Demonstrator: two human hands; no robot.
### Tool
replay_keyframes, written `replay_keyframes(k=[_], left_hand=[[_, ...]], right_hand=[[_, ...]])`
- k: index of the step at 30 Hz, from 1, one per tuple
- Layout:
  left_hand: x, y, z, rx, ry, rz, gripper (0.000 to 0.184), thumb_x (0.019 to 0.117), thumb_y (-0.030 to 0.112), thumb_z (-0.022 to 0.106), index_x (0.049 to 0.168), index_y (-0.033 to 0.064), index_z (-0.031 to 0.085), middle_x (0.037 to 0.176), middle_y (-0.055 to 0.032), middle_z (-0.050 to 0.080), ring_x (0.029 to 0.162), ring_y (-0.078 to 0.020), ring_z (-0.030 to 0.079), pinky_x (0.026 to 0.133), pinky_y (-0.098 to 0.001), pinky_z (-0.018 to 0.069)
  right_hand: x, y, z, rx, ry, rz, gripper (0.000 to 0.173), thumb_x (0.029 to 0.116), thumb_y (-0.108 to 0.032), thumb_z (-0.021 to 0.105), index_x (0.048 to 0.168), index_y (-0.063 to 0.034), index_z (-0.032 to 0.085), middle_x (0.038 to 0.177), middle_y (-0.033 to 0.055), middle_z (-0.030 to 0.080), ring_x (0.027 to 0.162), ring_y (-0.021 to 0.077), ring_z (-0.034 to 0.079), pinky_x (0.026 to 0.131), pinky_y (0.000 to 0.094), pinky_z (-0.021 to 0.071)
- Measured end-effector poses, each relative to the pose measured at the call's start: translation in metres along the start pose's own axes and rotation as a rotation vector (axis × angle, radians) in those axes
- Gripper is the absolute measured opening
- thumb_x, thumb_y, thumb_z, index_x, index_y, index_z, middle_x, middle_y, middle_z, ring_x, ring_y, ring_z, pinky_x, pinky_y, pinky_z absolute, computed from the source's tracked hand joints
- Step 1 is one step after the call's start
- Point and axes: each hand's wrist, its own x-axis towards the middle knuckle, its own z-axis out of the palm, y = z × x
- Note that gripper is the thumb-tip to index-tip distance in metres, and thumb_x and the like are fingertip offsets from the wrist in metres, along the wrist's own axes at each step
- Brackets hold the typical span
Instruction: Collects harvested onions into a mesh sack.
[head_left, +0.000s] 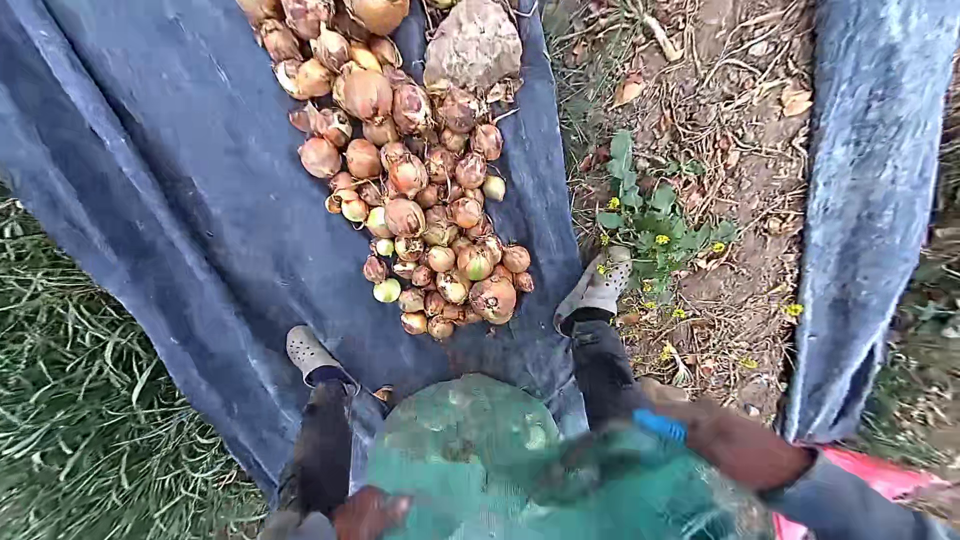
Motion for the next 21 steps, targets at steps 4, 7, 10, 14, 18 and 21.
replay_keyframes(k=[4,7,10,14,18,21], left_hand=[[0.137,-0.024,-0.086,-0.136,0.208,-0.143,0.065,0.1121,0.043,0.036,0.144,-0.0113,0.048,0.149,-0.0342,0.048,0.145,-0.0431,0.043,0.121,-0.0561,0.03],[0.241,-0.048,-0.097,-0.112,0.295,-0.141,0.063,0.1121,0.042,0.037,0.149,-0.0078,0.045,0.154,-0.0302,0.045,0.149,-0.0408,0.038,0.124,-0.0533,0.0267],[0.296,-0.054,-0.126,-0.167,0.389,-0.282,0.062,0.1134,0.04,0.033,0.143,-0.0117,0.05,0.147,-0.0344,0.05,0.143,-0.046,0.044,0.121,-0.0569,0.0305],[0.292,-0.074,-0.181,-0.204,0.576,-0.421,0.066,0.1104,0.046,0.041,0.13,-0.0154,0.057,0.138,-0.0389,0.054,0.136,-0.0517,0.049,0.113,-0.0667,0.0357],[0.236,-0.064,-0.241,-0.03,0.69,-0.333,0.069,0.1077,0.053,0.044,0.111,-0.0133,0.065,0.116,-0.0383,0.064,0.115,-0.0549,0.061,0.097,-0.0734,0.0446],[0.228,-0.026,-0.273,0.044,0.756,-0.278,0.064,0.1083,0.049,0.045,0.105,-0.0116,0.066,0.11,-0.0368,0.065,0.11,-0.0542,0.063,0.091,-0.0741,0.0471]], right_hand=[[0.156,0.068,-0.013,-0.462,-0.083,0.443,0.027,0.1055,-0.02,0.057,0.113,0.0015,0.072,0.113,0.0279,0.07,0.112,0.0461,0.065,0.097,0.0658,0.0487],[0.241,0.076,0.043,-0.68,-0.096,0.528,0.03,0.1023,-0.026,0.061,0.113,0.0012,0.071,0.119,0.0297,0.068,0.115,0.05,0.064,0.091,0.0698,0.0504],[0.291,0.069,0.091,-0.697,-0.094,0.576,0.028,0.0978,-0.018,0.066,0.113,0.0052,0.071,0.122,0.0333,0.066,0.115,0.0531,0.063,0.089,0.0728,0.0496],[0.32,0.062,0.129,-0.654,0.012,0.545,0.032,0.1016,-0.026,0.062,0.109,0.0036,0.071,0.117,0.0327,0.068,0.11,0.0529,0.065,0.084,0.0721,0.0507],[0.337,0.031,0.129,-0.508,0.107,0.615,0.031,0.0943,-0.023,0.072,0.11,0.004,0.07,0.117,0.0323,0.068,0.111,0.0526,0.065,0.086,0.071,0.0507],[0.338,0.032,0.1,-0.52,0.205,0.604,0.032,0.0955,-0.023,0.071,0.108,0.0057,0.07,0.115,0.0358,0.066,0.111,0.0567,0.063,0.084,0.0742,0.0499]])
